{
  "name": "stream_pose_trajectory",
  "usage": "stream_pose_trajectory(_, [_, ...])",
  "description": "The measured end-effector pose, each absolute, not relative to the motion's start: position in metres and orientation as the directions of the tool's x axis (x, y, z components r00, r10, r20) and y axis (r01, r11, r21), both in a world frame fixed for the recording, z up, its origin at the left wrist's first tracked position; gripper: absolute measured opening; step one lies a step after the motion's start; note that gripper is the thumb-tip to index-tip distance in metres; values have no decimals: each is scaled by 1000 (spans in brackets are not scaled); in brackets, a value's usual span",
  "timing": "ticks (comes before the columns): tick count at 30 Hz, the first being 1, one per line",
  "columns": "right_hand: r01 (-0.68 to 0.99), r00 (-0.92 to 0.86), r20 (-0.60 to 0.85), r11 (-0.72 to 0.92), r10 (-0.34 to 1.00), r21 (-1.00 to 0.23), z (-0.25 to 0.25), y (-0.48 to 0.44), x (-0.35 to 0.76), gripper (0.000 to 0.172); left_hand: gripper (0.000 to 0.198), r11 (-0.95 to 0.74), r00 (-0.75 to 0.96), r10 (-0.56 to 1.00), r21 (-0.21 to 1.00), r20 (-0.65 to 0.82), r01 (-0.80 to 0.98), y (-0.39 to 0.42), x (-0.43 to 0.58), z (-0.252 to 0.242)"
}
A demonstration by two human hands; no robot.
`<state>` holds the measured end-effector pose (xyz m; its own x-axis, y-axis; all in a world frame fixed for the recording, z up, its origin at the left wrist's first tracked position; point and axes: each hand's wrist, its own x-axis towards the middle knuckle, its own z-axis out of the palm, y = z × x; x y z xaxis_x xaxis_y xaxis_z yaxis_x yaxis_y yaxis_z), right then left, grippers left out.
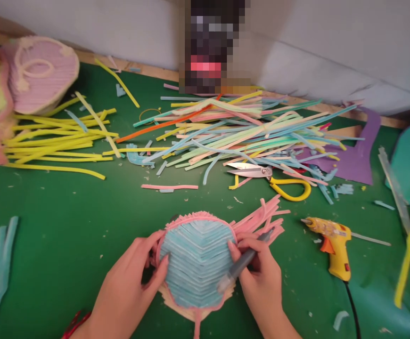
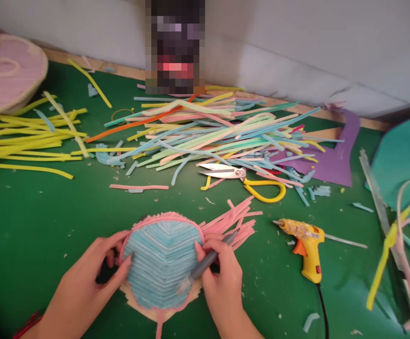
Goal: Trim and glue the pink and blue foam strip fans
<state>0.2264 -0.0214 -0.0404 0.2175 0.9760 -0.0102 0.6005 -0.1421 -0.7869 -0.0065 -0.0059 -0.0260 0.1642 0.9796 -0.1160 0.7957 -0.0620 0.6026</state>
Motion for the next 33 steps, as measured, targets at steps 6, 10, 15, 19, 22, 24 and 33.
stream_pose_trajectory(6, [573,225,46,-94,973,-814,-41,-21,221,10,28,-14,149,974,614,-169,789,-7,-10,-29])
stream_pose_trajectory(10, [545,236,49,-90,971,-834,-44,-20,222,12,28,-12,140,977,620,-158,785,-7,-11,-31])
stream_pose_trajectory(15, [629,187,40,-89,982,-772,-42,-20,224,11,27,-30,145,980,620,-136,784,-4,-9,-30])
stream_pose_trajectory(19, [684,166,82,-55,983,-728,-39,-17,224,8,24,-27,142,980,618,-138,785,-3,-8,-28])
stream_pose_trajectory(22, [686,170,82,-59,982,-725,-40,-18,224,7,25,-13,136,979,622,-152,783,-5,-9,-29])
stream_pose_trajectory(24, [673,183,65,-77,981,-735,-41,-19,223,9,28,3,129,978,634,-162,773,-7,-11,-30])
stream_pose_trajectory(33, [691,191,96,-64,977,-720,-42,-18,223,6,28,45,54,992,710,-116,703,-7,-8,-30])
